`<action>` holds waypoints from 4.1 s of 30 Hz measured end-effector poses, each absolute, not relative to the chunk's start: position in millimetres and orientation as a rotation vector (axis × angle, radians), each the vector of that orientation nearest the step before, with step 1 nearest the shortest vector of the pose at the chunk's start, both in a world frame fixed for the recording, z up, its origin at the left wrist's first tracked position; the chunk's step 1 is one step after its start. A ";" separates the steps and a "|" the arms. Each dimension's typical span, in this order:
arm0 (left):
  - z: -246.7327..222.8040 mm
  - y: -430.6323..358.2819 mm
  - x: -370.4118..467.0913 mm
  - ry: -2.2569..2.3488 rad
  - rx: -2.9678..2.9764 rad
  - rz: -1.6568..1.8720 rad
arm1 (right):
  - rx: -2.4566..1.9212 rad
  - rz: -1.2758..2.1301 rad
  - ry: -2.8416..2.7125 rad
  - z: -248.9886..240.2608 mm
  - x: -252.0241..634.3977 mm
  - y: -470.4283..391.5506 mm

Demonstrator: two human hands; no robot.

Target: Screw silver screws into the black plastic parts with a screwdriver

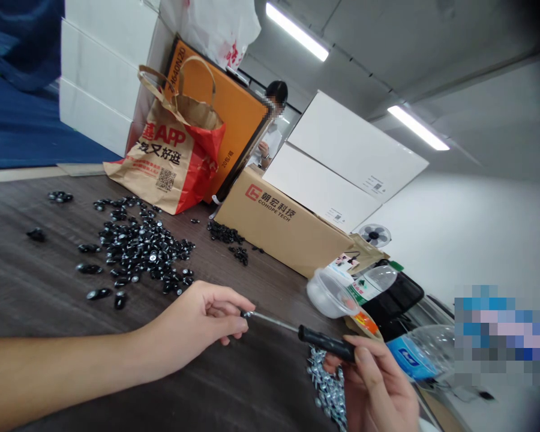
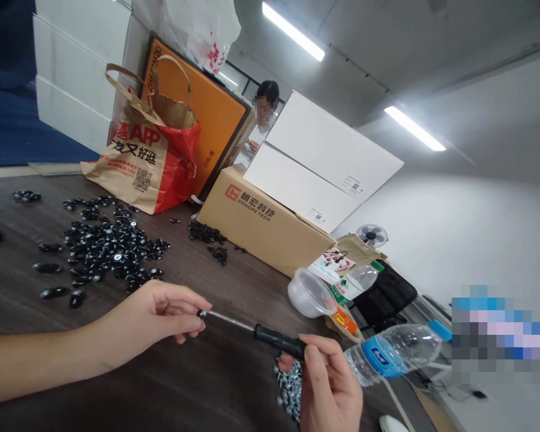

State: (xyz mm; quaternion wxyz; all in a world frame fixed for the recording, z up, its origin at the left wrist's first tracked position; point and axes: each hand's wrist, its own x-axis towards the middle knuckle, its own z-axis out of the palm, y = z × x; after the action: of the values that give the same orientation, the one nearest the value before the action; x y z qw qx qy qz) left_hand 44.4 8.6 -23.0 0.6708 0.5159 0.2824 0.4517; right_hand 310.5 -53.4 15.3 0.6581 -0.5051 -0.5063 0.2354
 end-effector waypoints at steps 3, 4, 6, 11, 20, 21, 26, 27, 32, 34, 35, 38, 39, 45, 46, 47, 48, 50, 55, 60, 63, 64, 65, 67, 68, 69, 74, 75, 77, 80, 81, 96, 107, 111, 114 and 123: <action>-23.3 8.5 43.9 0.661 1.182 1.023 | -1.125 0.508 -1.162 14.2 313.4 -53.3; -23.4 8.4 43.8 0.668 1.188 1.021 | -1.119 0.500 -1.169 13.8 314.4 -53.3; -23.7 8.1 43.6 0.679 1.194 1.020 | -1.115 0.492 -1.188 13.1 315.8 -53.6; -22.9 7.2 44.1 0.694 1.213 1.017 | -1.121 0.474 -1.211 12.5 315.5 -54.8; -22.8 7.5 42.2 0.743 1.304 1.023 | -1.167 0.424 -1.228 16.6 313.2 -60.2; -22.9 7.6 42.1 0.758 1.327 1.022 | -1.165 0.421 -1.242 16.8 313.9 -60.9; -21.8 6.5 42.7 0.812 1.380 1.007 | -1.169 0.402 -1.286 19.4 314.7 -64.1; -21.6 6.4 42.9 0.820 1.382 1.012 | -1.170 0.397 -1.283 19.8 314.3 -64.4; -20.4 7.9 43.1 0.818 1.420 1.010 | -1.159 0.379 -1.280 19.5 312.2 -62.9; -19.5 8.5 42.5 0.825 1.438 1.011 | -1.148 0.348 -1.266 19.9 312.0 -61.9; -18.9 8.6 42.1 0.828 1.443 1.011 | -1.149 0.338 -1.258 20.7 312.0 -61.7; -16.9 7.8 41.0 0.831 1.447 1.011 | -1.168 0.344 -1.283 23.6 311.5 -62.6; -16.3 7.4 40.8 0.830 1.446 1.011 | -1.175 0.342 -1.311 23.7 310.9 -63.2; -19.4 6.1 41.6 0.848 1.449 1.008 | -1.391 0.161 -1.393 4.3 298.4 -58.8; -21.2 6.4 41.9 0.857 1.453 1.009 | -1.447 0.135 -1.404 0.4 295.4 -56.2; -23.1 6.9 42.1 0.865 1.459 1.008 | -1.494 0.123 -1.426 -2.7 292.7 -53.5; -25.1 7.5 42.3 0.872 1.470 1.006 | -1.525 0.126 -1.455 -4.6 290.6 -51.0; -28.7 9.3 42.4 0.886 1.498 1.003 | -1.548 0.162 -1.503 -5.6 289.1 -47.5; -33.4 14.8 41.4 0.896 1.559 1.007 | -1.492 0.314 -1.639 -6.5 297.4 -50.8; -36.9 21.4 39.5 0.904 1.578 1.005 | -1.586 0.322 -1.948 -9.3 294.1 -54.5; -38.4 23.4 38.3 0.892 1.585 0.975 | -1.613 0.239 -2.146 -9.4 286.5 -52.1; -38.4 22.9 38.0 0.883 1.584 0.959 | -1.611 0.209 -2.195 -9.7 284.7 -51.1; -38.0 21.7 38.0 0.872 1.579 0.940 | -1.607 0.179 -2.237 -10.0 283.6 -50.3; -36.6 17.4 39.1 0.837 1.553 0.891 | -1.582 0.108 -2.310 -10.5 282.2 -49.8; -35.7 14.6 40.2 0.815 1.530 0.859 | -1.550 0.062 -2.336 -10.5 281.6 -50.2; -34.7 11.6 41.7 0.791 1.499 0.825 | -1.500 0.011 -2.351 -10.1 280.6 -51.0; -31.1 0.0 51.4 0.670 1.311 0.659 | -1.062 -0.046 -2.364 -4.0 268.5 -58.5; -30.8 -1.6 52.8 0.648 1.284 0.634 | -0.970 -0.023 -2.393 -2.8 265.8 -59.7; -30.5 -4.6 54.3 0.603 1.233 0.596 | -0.841 0.007 -2.463 -1.4 262.1 -61.8; -30.5 -8.8 53.9 0.571 1.186 0.555 | -0.801 0.042 -2.515 -1.4 262.0 -64.1; -30.4 -10.0 53.4 0.564 1.185 0.541 | -0.802 0.063 -2.516 -1.7 262.9 -64.8; -25.4 -8.1 51.3 0.603 1.135 0.535 | -0.935 0.593 -2.024 -0.5 258.0 -67.3; -20.5 -10.9 52.2 0.632 1.301 0.546 | -0.975 0.835 -1.801 -4.9 254.8 -64.3; -23.2 -11.0 52.2 0.597 1.375 0.585 | -0.996 0.823 -1.799 -4.8 253.9 -63.7; -23.1 -12.1 52.4 0.572 1.404 0.616 | -1.004 0.821 -1.798 -4.6 253.1 -64.5; -20.2 -22.5 52.0 0.559 1.498 0.662 | -1.026 0.835 -1.801 -5.9 252.1 -68.6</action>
State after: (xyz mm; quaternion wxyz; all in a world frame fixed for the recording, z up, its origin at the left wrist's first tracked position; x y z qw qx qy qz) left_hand 52.0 -22.5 -20.2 0.6485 0.6590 0.2458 0.2911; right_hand 252.1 -68.6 -5.9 0.4382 -0.4128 -0.7244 0.3358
